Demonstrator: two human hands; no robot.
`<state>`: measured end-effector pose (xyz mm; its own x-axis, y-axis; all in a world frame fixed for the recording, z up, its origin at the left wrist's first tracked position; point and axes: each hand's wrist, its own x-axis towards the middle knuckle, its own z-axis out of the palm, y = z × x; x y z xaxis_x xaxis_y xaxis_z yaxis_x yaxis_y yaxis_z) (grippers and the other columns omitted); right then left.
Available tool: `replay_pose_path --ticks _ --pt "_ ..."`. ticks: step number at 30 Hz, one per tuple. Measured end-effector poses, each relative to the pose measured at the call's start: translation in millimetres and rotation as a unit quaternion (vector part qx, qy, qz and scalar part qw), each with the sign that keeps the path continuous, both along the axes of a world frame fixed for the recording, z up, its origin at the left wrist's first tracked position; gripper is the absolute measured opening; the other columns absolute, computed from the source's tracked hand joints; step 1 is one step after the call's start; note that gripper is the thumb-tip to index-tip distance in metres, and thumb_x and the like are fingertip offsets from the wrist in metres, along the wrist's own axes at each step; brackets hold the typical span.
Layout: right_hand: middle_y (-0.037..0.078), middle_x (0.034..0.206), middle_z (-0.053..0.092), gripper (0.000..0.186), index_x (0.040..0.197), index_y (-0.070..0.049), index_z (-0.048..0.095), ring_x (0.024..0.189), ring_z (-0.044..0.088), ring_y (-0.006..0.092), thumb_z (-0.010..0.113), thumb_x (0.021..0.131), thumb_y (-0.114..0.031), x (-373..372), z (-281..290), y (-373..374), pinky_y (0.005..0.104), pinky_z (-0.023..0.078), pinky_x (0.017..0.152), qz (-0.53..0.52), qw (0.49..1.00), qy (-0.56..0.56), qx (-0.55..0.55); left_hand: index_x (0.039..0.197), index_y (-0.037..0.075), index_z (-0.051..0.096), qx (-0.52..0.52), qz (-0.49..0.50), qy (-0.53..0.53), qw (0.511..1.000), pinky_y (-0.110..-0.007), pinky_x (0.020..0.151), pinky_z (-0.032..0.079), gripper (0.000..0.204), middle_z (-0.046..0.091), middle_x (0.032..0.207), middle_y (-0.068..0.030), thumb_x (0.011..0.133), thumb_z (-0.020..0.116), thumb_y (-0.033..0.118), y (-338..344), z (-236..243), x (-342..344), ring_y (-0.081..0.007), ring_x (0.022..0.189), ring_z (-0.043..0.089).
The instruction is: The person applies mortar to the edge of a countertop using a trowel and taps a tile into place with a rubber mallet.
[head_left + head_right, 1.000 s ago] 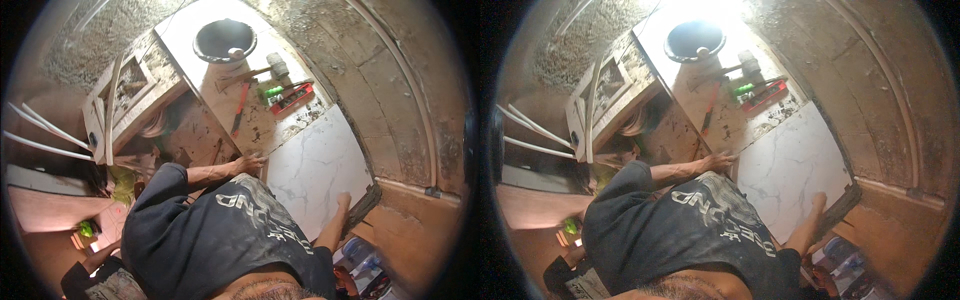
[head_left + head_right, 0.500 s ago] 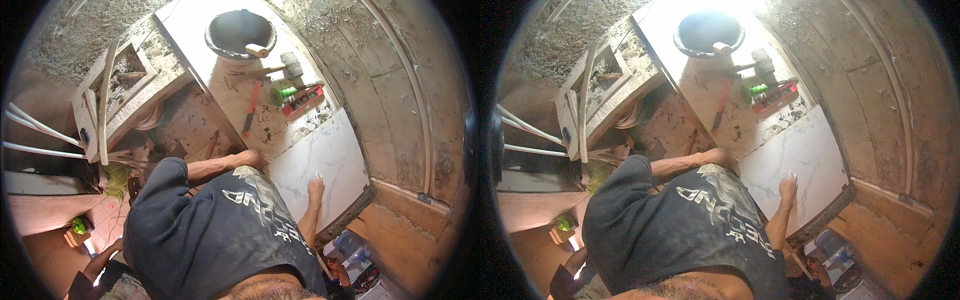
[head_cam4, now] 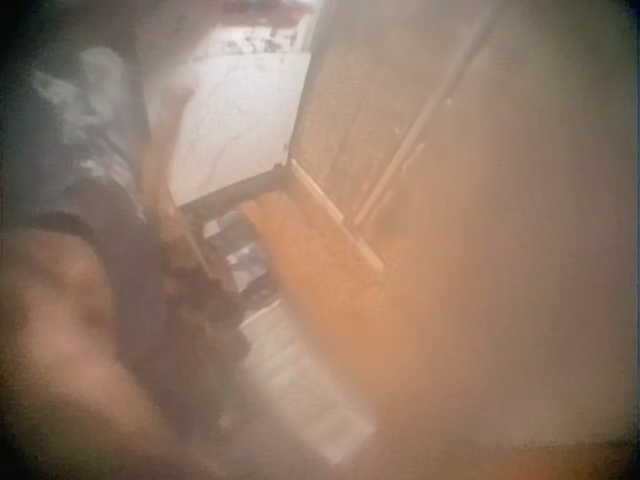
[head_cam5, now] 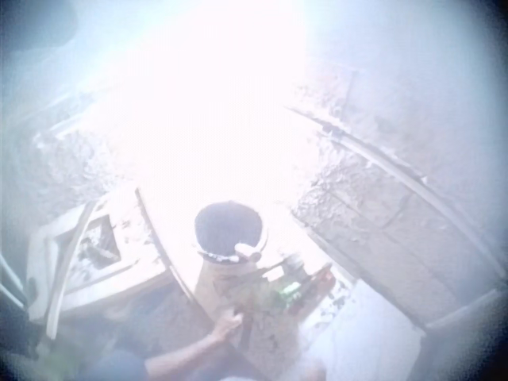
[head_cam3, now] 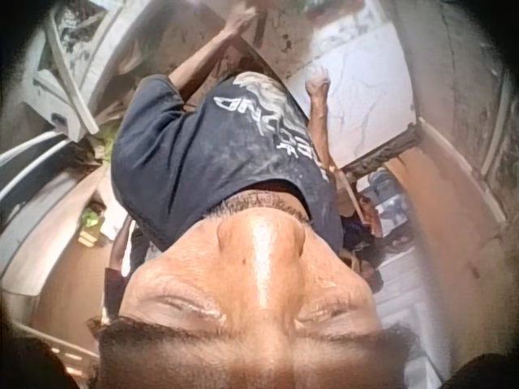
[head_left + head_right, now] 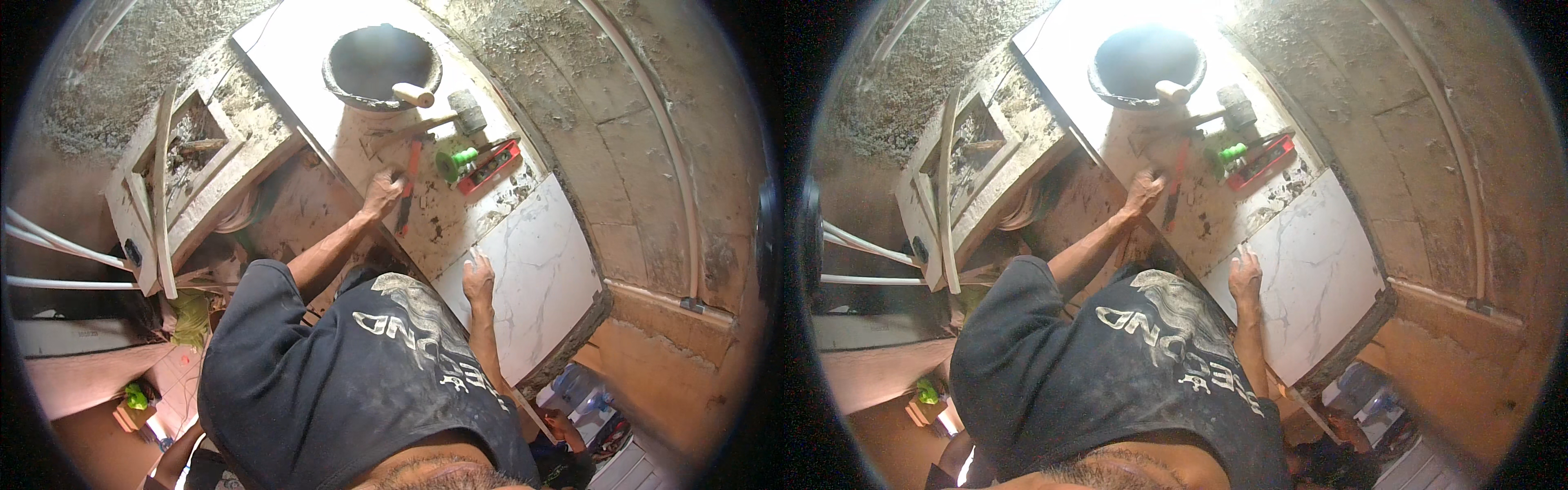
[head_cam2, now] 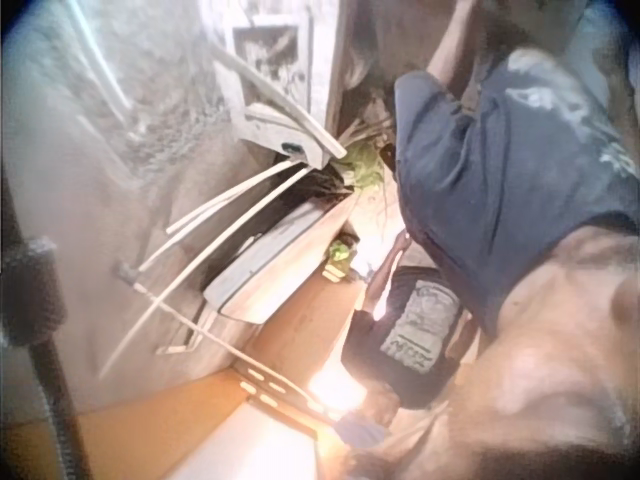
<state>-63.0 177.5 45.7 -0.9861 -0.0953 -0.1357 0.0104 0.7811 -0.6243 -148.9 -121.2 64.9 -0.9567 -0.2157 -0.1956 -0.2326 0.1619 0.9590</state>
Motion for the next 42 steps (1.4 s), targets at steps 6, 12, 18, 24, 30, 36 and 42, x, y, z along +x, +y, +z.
replay_pose_path --ticks 6,12,18,24,30,36,42 --pt "0.026 0.124 0.055 0.039 0.119 0.005 0.057 0.116 0.052 0.0386 0.051 0.086 -0.015 6 14 -12 0.0411 0.040 0.102 0.017 0.999 -0.028 -0.001 0.101 -0.003 0.060 -0.081 0.004 -0.064 0.995 -0.032 0.062 0.047 0.025 0.065 0.089 -0.0061 0.085 0.056 0.015 -32 -19 -37 -0.0157 0.069 0.059" --pt "0.025 0.115 0.060 0.039 0.118 0.006 0.058 0.108 0.058 0.0377 0.051 0.086 -0.016 27 15 11 0.0401 0.044 0.095 -0.061 0.996 -0.054 -0.022 0.117 0.000 0.049 0.529 0.036 -0.031 0.847 -0.038 0.093 0.042 0.043 0.059 0.111 -0.0133 0.095 0.052 0.036 -11 63 -58 -0.0197 0.109 0.052" --pt "0.027 0.110 0.061 0.040 0.118 0.005 0.059 0.103 0.060 0.0374 0.048 0.088 -0.019 28 17 7 0.0400 0.046 0.091 -0.072 0.997 -0.040 -0.010 0.109 0.002 0.046 0.713 0.192 -0.056 0.672 -0.039 0.076 0.054 0.041 0.060 0.091 -0.0107 0.096 0.048 0.040 4 82 -143 -0.0219 0.083 0.061" --pt "0.025 0.118 0.060 0.041 0.120 0.006 0.057 0.113 0.058 0.0317 0.049 0.088 -0.017 41 26 -4 0.0344 0.042 0.099 -0.118 0.987 -0.100 -0.041 0.083 0.008 0.054 0.802 0.122 0.023 0.585 -0.034 0.071 0.052 0.040 0.059 0.075 -0.0040 0.098 0.040 0.042 -14 102 -140 -0.0187 0.071 0.059" --pt "0.018 0.117 0.061 0.041 0.125 0.005 0.053 0.104 0.061 0.0264 0.050 0.092 -0.021 -8 30 -5 0.0365 0.049 0.088 -0.139 0.939 -0.161 -0.269 0.121 0.006 0.042 0.678 0.065 0.067 0.729 -0.039 0.077 0.048 0.040 0.060 0.109 -0.0146 0.099 0.042 0.040 32 137 -89 -0.0234 0.086 0.060" --pt "0.013 0.118 0.058 0.049 0.129 0.003 0.046 0.099 0.059 0.0182 0.048 0.097 -0.034 -175 124 -81 0.0306 0.047 0.087 0.032 0.850 -0.182 -0.494 0.119 0.004 0.046 0.674 -0.060 0.089 0.731 -0.040 0.077 0.050 0.044 0.062 0.107 -0.0139 0.097 0.045 0.042 33 98 -70 -0.0263 0.092 0.062" --pt "0.015 0.109 0.063 0.038 0.118 0.001 0.055 0.098 0.061 0.0275 0.054 0.087 -0.020 -258 158 -149 0.0354 0.047 0.088 0.462 0.873 0.154 -0.012 0.117 -0.001 0.051 0.547 -0.130 0.077 0.823 -0.039 0.081 0.052 0.057 0.061 0.106 -0.0157 0.094 0.047 0.050 41 71 -60 -0.0243 0.091 0.061"
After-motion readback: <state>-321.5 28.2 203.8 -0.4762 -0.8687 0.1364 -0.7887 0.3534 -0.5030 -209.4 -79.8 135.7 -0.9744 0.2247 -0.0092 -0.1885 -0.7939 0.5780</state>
